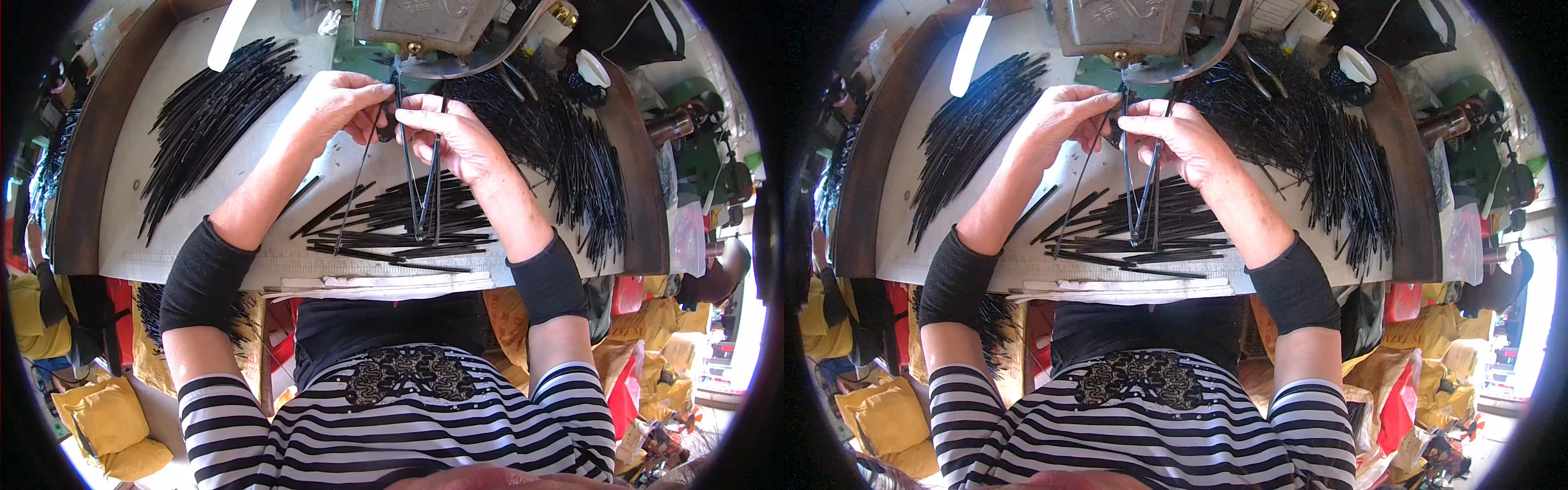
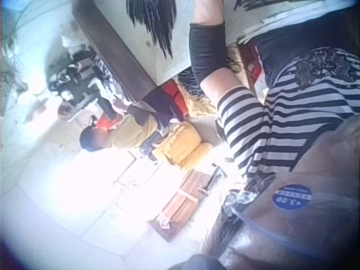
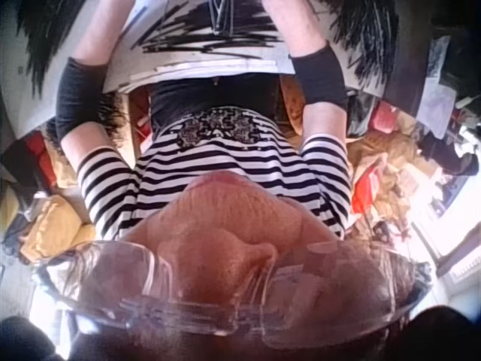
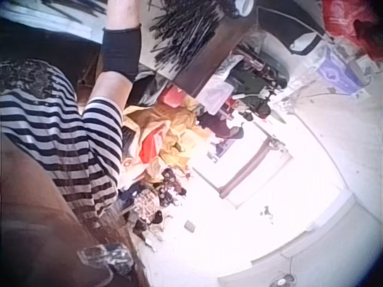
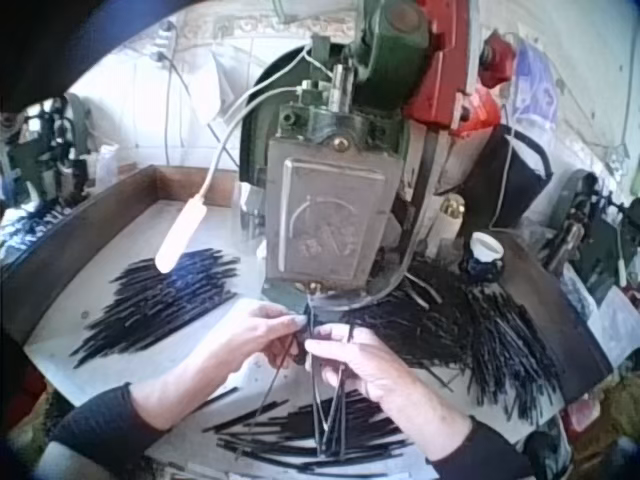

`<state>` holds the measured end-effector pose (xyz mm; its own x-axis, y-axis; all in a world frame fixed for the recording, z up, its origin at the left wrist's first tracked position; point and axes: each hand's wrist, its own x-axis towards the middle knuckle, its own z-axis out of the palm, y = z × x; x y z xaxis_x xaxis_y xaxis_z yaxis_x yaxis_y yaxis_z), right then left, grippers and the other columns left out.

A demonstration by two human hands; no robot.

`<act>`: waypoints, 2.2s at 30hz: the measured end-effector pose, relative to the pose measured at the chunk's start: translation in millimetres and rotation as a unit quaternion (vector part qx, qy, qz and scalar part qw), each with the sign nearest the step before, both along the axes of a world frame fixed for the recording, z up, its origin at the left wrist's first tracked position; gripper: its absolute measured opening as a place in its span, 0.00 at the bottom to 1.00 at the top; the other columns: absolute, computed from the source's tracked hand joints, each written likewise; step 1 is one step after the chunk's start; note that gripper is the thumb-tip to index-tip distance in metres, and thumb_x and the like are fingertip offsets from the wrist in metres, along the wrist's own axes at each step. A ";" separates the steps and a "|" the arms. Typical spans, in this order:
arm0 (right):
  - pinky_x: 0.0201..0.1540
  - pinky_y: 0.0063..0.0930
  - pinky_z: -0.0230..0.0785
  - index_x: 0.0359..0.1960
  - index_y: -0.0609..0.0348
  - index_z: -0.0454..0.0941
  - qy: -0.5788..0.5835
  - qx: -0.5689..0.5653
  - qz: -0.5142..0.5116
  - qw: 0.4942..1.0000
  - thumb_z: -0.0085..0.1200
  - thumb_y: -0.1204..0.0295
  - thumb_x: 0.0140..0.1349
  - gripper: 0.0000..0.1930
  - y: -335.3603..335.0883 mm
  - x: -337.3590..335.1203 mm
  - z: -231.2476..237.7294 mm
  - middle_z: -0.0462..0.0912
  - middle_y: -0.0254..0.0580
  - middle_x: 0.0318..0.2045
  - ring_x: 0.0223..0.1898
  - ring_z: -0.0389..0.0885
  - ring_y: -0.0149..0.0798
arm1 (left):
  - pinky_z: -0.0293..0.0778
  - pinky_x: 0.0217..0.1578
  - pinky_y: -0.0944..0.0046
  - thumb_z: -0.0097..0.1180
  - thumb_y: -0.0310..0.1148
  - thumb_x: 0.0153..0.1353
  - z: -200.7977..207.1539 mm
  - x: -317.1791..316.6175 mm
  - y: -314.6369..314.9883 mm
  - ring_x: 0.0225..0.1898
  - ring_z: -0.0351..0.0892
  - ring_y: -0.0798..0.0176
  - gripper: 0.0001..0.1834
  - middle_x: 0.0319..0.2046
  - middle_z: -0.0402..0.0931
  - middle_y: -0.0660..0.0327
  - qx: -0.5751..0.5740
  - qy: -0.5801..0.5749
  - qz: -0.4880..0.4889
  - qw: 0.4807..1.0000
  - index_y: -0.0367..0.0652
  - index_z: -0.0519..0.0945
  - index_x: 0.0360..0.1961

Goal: Assembling small metal or plastic components onto long black strips using a manual press machine.

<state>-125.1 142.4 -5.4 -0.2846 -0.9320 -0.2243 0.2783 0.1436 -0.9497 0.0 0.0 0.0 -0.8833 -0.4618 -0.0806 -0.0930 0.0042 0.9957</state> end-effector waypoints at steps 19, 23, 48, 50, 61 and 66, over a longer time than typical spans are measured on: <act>0.13 0.09 0.54 0.45 0.63 0.72 -0.020 -0.014 0.035 0.999 0.50 0.66 0.63 0.15 28.5 10.6 5.2 0.74 0.31 0.22 0.12 0.63 0.17 | 0.61 0.12 0.79 0.51 0.45 0.62 17.1 43.2 -14.6 0.10 0.68 0.77 0.19 0.12 0.71 0.66 -0.326 -0.085 -0.099 0.936 0.38 0.81 0.33; 0.10 0.07 0.44 0.48 0.63 0.72 0.125 0.057 -0.007 0.990 0.44 0.62 0.65 0.17 52.5 4.9 14.8 0.69 0.26 0.18 0.11 0.55 0.13 | 0.63 0.14 0.77 0.53 0.42 0.60 19.1 76.9 -16.3 0.11 0.69 0.75 0.16 0.14 0.73 0.64 -0.350 -0.183 -0.098 0.914 0.38 0.81 0.32; 0.38 0.35 0.72 0.36 0.58 0.79 0.723 0.188 -0.037 0.664 0.54 0.68 0.55 0.10 107.7 -56.6 39.4 0.82 0.44 0.29 0.34 0.81 0.44 | 0.70 0.24 0.71 0.59 0.27 0.51 13.3 56.5 11.0 0.22 0.73 0.72 0.08 0.21 0.77 0.60 -0.380 -0.146 -0.099 0.908 0.35 0.79 0.31; 0.36 0.33 0.71 0.32 0.60 0.79 0.708 0.251 0.007 0.661 0.53 0.68 0.55 0.09 107.6 -54.0 38.1 0.81 0.43 0.27 0.30 0.80 0.43 | 0.70 0.23 0.72 0.59 0.26 0.51 10.6 50.2 10.2 0.23 0.73 0.74 0.08 0.21 0.77 0.62 -0.349 -0.149 -0.101 0.920 0.35 0.78 0.33; 0.38 0.33 0.71 0.31 0.62 0.79 0.684 0.239 -0.011 0.689 0.52 0.70 0.52 0.09 101.7 -43.7 23.4 0.81 0.45 0.26 0.31 0.80 0.43 | 0.69 0.19 0.73 0.55 0.31 0.55 4.3 30.4 17.4 0.23 0.73 0.74 0.14 0.24 0.77 0.62 -0.284 -0.110 -0.083 0.949 0.35 0.78 0.41; 0.36 0.29 0.71 0.32 0.62 0.79 0.661 0.185 -0.044 0.726 0.54 0.71 0.52 0.09 90.2 -41.8 20.6 0.80 0.44 0.25 0.28 0.80 0.39 | 0.69 0.20 0.73 0.55 0.32 0.55 -2.8 22.2 10.8 0.24 0.73 0.75 0.15 0.26 0.79 0.62 -0.254 -0.121 -0.102 0.954 0.34 0.78 0.42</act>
<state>-166.9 232.6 15.2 -0.5347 -0.8422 0.0689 -0.8173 0.4947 -0.2953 22.2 10.8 -2.8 -0.9429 -0.3160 -0.1058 -0.2661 0.5231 0.8096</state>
